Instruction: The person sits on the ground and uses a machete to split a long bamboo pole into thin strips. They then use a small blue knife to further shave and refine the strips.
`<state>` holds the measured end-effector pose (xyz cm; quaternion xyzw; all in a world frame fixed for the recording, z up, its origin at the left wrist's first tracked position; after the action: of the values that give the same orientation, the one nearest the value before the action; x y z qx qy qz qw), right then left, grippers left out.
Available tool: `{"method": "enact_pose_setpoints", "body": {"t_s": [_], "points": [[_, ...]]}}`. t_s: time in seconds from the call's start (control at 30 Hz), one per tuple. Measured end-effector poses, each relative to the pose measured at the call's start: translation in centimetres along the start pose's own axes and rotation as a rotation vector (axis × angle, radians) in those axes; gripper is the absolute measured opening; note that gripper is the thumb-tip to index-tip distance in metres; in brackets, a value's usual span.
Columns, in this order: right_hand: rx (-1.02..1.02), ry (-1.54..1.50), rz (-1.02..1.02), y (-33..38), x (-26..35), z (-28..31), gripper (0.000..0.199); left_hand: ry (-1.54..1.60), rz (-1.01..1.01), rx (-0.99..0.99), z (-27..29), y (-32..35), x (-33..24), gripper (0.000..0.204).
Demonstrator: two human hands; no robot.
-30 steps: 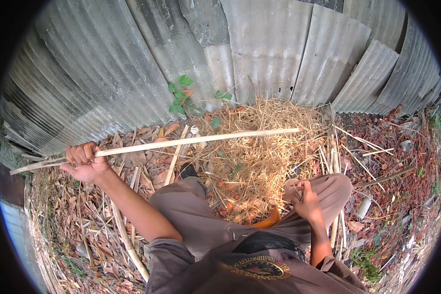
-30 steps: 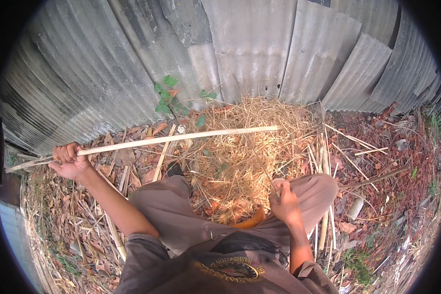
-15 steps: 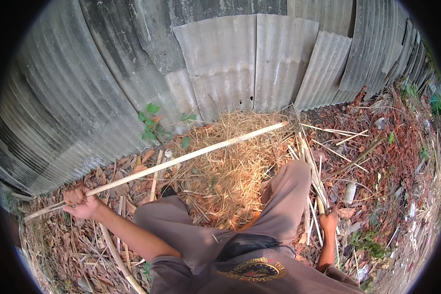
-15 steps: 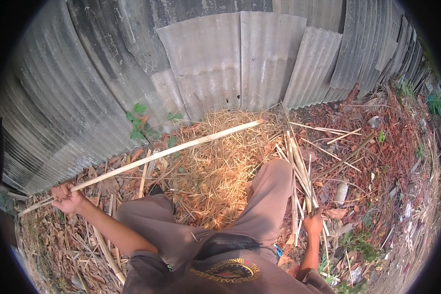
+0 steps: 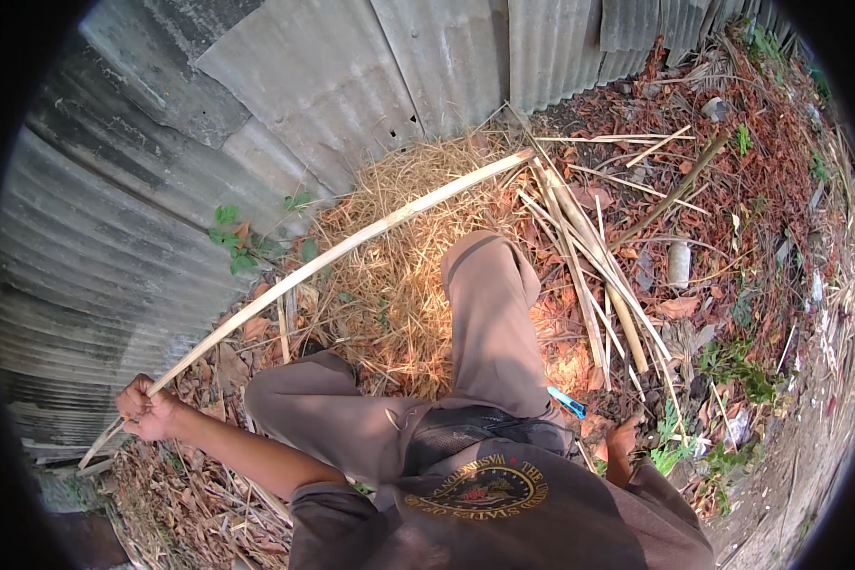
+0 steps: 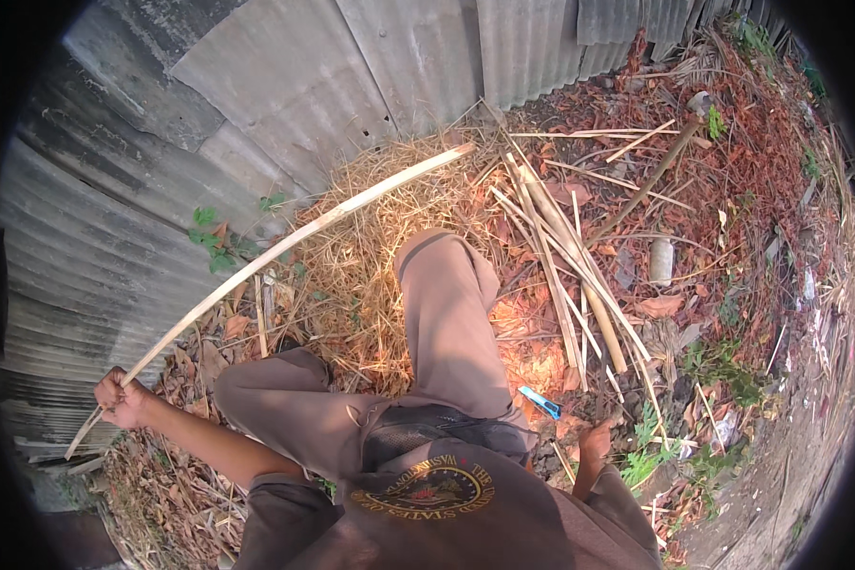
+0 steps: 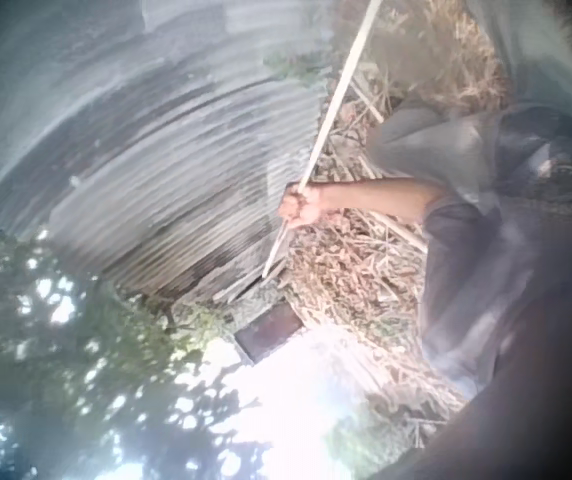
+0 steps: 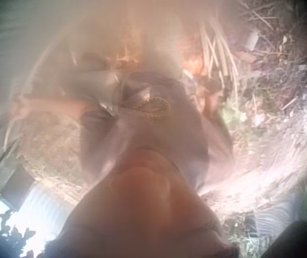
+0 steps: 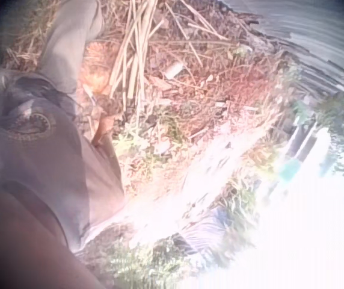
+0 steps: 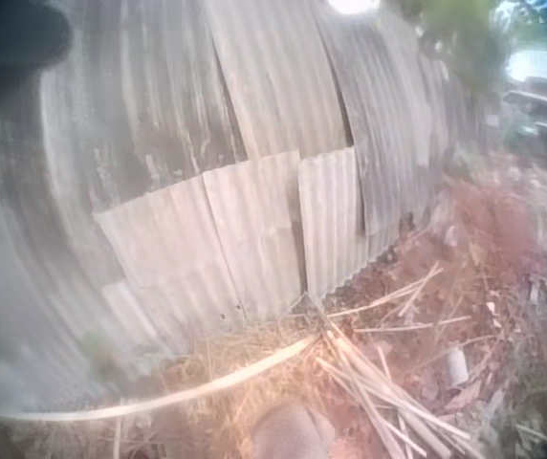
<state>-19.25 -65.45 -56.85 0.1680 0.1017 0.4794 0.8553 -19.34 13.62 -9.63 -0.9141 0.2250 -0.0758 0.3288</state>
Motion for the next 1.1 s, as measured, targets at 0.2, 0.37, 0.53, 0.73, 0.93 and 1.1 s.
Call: {"method": "enact_pose_setpoints", "body": {"t_s": [0.2,0.37,0.53,0.73,0.93,1.1], "points": [[0.042,0.064,-0.020,0.5,-0.3,-2.6,0.068,-0.037,0.109,-0.016,-0.8,-0.9,2.5,0.065],[-0.025,-0.170,0.358,0.7,6.0,-1.7,0.057,-0.091,0.131,-0.027,-1.6,-0.8,5.2,0.065],[-0.148,-0.025,0.804,0.0,11.2,-2.5,0.051,-0.024,0.200,-0.002,-2.5,-0.9,7.7,0.066],[0.002,0.032,0.799,-0.8,12.2,-4.6,0.046,-0.043,0.200,0.029,-3.5,-0.4,6.9,0.066],[0.072,0.055,0.766,-2.2,12.1,-5.6,0.042,-0.029,0.174,0.066,-4.5,0.1,6.2,0.066],[0.392,0.268,0.562,-3.3,15.1,0.9,0.042,-0.007,0.112,0.074,-3.5,1.4,3.0,0.065]]}}
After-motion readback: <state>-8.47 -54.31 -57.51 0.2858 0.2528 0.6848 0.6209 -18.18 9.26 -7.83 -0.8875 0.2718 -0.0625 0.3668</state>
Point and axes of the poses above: each hand's wrist, its own y-axis away from the middle knuckle, its own z-axis out of the back of the hand, x = y × z, the point moved 1 cm from there along -y, towards the middle knuckle, and after that the axes turned 7 degrees about z, right-handed, at the moved point
